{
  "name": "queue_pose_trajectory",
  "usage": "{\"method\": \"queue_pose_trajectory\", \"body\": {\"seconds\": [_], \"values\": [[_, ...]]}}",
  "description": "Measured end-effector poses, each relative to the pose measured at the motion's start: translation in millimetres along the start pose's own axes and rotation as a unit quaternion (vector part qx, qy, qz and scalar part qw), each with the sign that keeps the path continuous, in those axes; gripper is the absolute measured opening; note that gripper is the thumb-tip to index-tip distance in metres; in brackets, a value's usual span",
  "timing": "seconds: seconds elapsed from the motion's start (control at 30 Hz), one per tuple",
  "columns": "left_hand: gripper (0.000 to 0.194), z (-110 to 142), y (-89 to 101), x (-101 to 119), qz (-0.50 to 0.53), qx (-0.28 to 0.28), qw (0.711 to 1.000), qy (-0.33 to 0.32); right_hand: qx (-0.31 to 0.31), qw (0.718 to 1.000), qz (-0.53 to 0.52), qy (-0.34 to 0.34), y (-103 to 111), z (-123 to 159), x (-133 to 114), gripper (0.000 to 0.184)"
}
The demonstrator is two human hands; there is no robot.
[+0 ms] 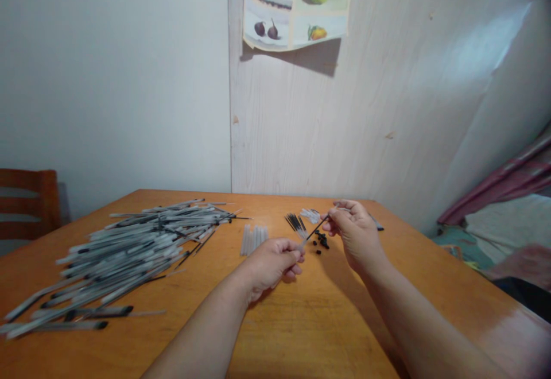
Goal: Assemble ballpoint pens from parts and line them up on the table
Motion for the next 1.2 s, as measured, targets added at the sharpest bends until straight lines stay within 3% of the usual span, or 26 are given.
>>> {"method": "queue_pose_trajectory", "body": {"seconds": [0.2, 0.5, 0.9, 1.03, 1.2], "values": [[0.032, -1, 0.6, 2, 0.018, 0.002, 1.000, -0.003, -0.022, 0.999, 0.022, -0.022, -6, 2, 8, 0.035], [0.035, -1, 1.0, 4, 0.049, 0.002, 0.999, 0.001, -0.101, 0.987, 0.123, -0.029, -33, 14, 24, 0.025], [0.033, -1, 2.2, 14, 0.053, 0.021, 0.998, -0.025, -0.119, 0.929, 0.319, 0.149, -41, 26, 18, 0.021], [0.034, -1, 3.9, 17, 0.050, 0.042, 0.997, -0.040, -0.116, 0.923, 0.331, 0.156, -39, 27, 22, 0.034], [0.031, 0, 4.2, 20, 0.048, 0.051, 0.996, -0.052, -0.121, 0.934, 0.302, 0.146, -38, 23, 29, 0.037]]}}
Point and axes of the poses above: each hand's wrist, its own z-axis away from the middle knuckle, its own y-axis out of the back of the hand, x = y × z, the point moved 6 cm from there along -z, towards the middle knuckle, and after that the axes turned 15 degrees about -y, right-handed, at the moved point
